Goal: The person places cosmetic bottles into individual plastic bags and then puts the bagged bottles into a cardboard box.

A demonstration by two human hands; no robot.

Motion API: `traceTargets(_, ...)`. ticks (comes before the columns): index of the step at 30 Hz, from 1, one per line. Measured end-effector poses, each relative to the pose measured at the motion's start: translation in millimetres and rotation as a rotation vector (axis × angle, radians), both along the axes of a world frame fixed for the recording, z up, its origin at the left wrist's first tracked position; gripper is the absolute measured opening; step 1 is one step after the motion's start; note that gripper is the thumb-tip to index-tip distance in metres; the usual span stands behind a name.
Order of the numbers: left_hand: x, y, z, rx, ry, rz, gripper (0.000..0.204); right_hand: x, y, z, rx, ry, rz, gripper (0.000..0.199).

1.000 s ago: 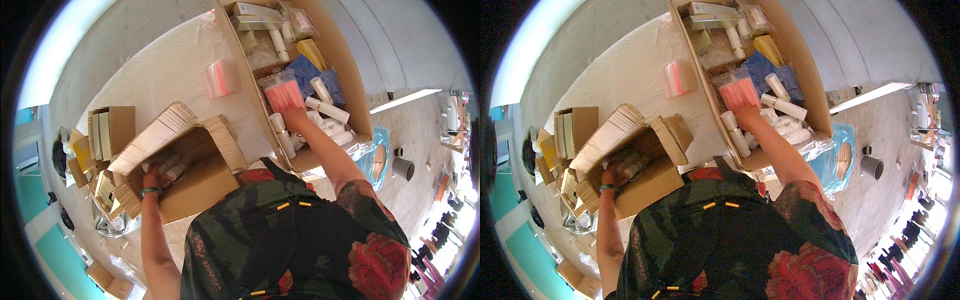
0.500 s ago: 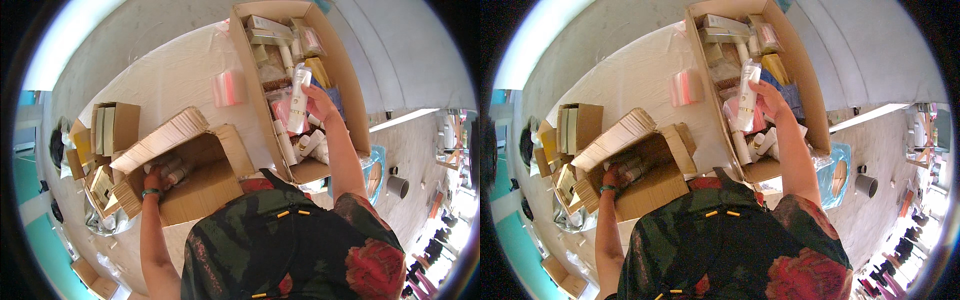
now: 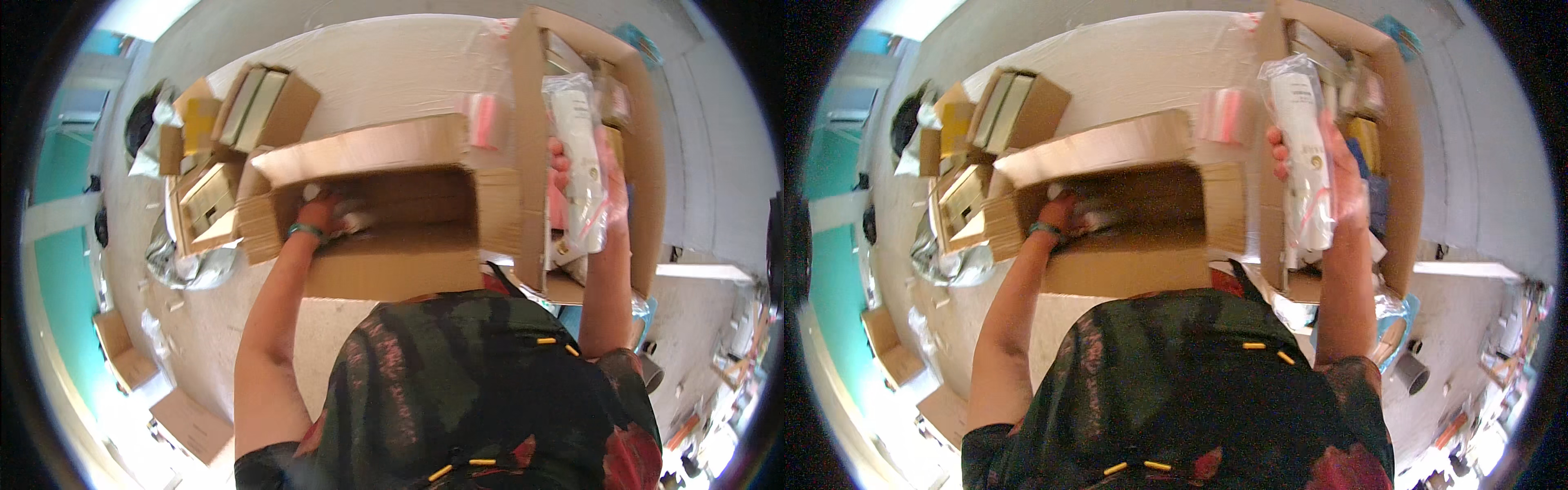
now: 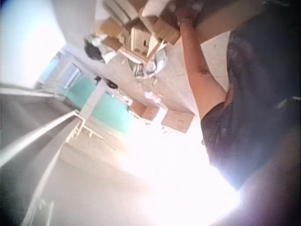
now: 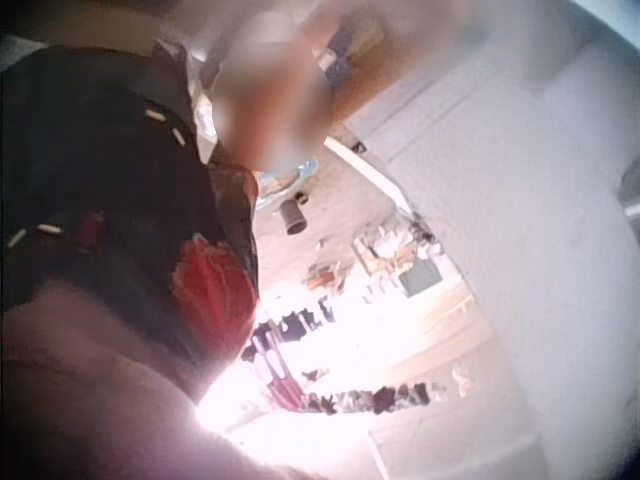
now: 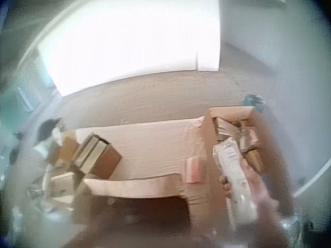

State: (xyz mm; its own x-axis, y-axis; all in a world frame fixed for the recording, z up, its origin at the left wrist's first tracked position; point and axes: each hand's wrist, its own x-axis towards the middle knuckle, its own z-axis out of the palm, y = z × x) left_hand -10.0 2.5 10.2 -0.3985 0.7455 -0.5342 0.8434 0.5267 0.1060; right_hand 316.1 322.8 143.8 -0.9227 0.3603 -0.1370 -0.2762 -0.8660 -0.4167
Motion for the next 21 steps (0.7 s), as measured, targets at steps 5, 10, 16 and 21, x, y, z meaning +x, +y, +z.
traceTargets(5, -2.8, -4.1, -8.4, 0.018, -0.007, 0.009, 0.07, -51.5, -65.7, 24.7, 0.007, -0.043, 0.245, 0.061)
traceTargets(10, -1.6, 2.4, -3.8, -0.001, -0.067, 0.047, 0.067, -105.9, -121.4, 20.0, 0.056, -0.333, 0.454, 0.054)
traceTargets(16, 0.4, 3.1, -8.0, 0.008, -0.065, 0.066, 0.058, -156.5, -153.8, -40.3, 0.077, -0.678, 0.643, 0.044)
traceTargets(21, 5.8, 6.2, 10.5, 0.052, -0.08, 0.097, 0.059, -182.6, -146.3, -115.9, 0.24, -0.836, 0.746, 0.036)
